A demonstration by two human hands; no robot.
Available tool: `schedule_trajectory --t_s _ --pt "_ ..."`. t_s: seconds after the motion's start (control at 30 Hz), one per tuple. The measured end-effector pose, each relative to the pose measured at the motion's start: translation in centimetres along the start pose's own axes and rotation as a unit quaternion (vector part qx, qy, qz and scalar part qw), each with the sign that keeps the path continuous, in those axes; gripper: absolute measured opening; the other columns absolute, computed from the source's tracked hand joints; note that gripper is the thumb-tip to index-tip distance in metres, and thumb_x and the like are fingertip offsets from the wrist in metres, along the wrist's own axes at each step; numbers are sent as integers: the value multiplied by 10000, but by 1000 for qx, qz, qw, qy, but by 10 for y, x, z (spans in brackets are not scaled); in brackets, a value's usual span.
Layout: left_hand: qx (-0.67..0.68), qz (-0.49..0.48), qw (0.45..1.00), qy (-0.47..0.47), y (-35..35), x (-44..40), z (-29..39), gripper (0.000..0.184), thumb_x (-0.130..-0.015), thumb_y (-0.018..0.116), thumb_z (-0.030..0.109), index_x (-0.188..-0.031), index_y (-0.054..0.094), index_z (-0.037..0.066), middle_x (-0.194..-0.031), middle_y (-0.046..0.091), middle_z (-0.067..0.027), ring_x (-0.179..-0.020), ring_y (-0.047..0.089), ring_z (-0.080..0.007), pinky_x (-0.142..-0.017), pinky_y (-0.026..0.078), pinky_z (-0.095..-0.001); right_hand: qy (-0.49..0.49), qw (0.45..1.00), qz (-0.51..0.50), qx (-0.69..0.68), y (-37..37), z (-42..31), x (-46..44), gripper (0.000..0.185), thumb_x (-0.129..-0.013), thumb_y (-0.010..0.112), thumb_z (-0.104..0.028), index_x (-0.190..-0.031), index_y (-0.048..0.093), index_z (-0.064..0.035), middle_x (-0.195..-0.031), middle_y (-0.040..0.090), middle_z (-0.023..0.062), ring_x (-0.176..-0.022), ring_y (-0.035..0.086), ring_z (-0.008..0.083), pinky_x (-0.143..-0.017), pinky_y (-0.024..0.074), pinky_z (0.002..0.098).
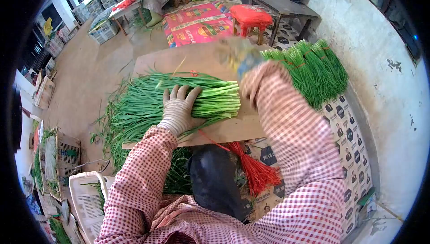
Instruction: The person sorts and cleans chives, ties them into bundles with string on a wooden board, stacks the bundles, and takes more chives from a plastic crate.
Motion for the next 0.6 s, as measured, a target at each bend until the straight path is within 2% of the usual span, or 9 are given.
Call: schedule_trajectory --t_s 0.07,0.13,0.3,0.37,0.4,0.43,0.47,0.5,0.6 --pt "-12 -20 1000 3 -5 -7 3 1040 -583 853 471 -1459 363 199 -1459 376 -176 -1385 303 -413 -1139 182 -600 -48 996 -45 58 38 -19 27 409 -987 489 -411 -1286 526 -134 -1219 557 153 -1151 490 344 -995 396 437" --pt "-27 -46 998 17 -4 -14 7 1068 -580 859 473 -1462 347 156 -1497 341 -185 -1404 286 -411 -1138 190 -599 -22 994 -80 75 74 -11 46 486 -984 483 -444 -1366 512 -145 -1320 560 176 -1261 487 384 -1072 379 470" --pt "-26 -71 995 64 -3 -25 7 1113 -566 876 454 -1483 303 191 -1505 340 -182 -1421 273 -407 -1143 212 -564 45 983 -171 40 113 8 54 563 -982 472 -479 -1428 447 -136 -1402 483 192 -1296 450 398 -1114 343 464" --pt "8 -104 994 42 -1 -31 4 1112 -563 880 447 -1484 305 203 -1506 346 -169 -1420 278 -399 -1143 224 -550 5 995 -32 -93 104 17 45 491 -981 506 -432 -1339 525 -97 -1354 515 214 -1263 481 383 -1072 401 451" --pt "12 -85 995 47 1 -31 3 1114 -548 887 440 -1475 317 201 -1495 363 -155 -1417 288 -384 -1142 235 -536 45 937 -2 -348 100 24 50 426 -969 540 -401 -1261 575 -93 -1267 560 200 -1202 515 362 -1010 442 451" --pt "14 -85 995 46 3 -33 2 1114 -548 887 440 -1475 317 201 -1495 363 -155 -1417 288 -384 -1142 235 -536 68 812 45 -578 97 32 56 364 -957 574 -370 -1182 624 -89 -1180 604 187 -1141 548 340 -948 483 451" --pt "26 -85 995 49 3 -34 1 1122 -535 893 435 -1471 322 201 -1490 369 -151 -1415 293 -377 -1142 236 -534 14 920 44 -390 71 29 77 325 -920 624 -348 -1119 649 -92 -1099 616 158 -1060 562 325 -879 493 454" --pt "38 -85 994 51 4 -34 0 1130 -521 899 431 -1467 326 201 -1485 375 -148 -1412 298 -369 -1142 237 -532 -14 956 38 -289 61 22 92 306 -901 649 -337 -1087 662 -94 -1059 622 144 -1020 570 317 -844 499 455" --pt "45 -92 993 51 7 -38 -2 1158 -490 911 423 -1465 328 196 -1483 378 -141 -1411 300 -365 -1143 235 -535 -151 986 -3 -63 51 -3 125 297 -804 738 -306 -1023 695 -110 -911 616 95 -877 582 303 -748 489 465"
Point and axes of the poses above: each hand's wrist, its own x-axis away from the middle knuckle, its own y-axis out of the palm, z = x × y, the point moved 3 cm from there along -x, towards the middle knuckle
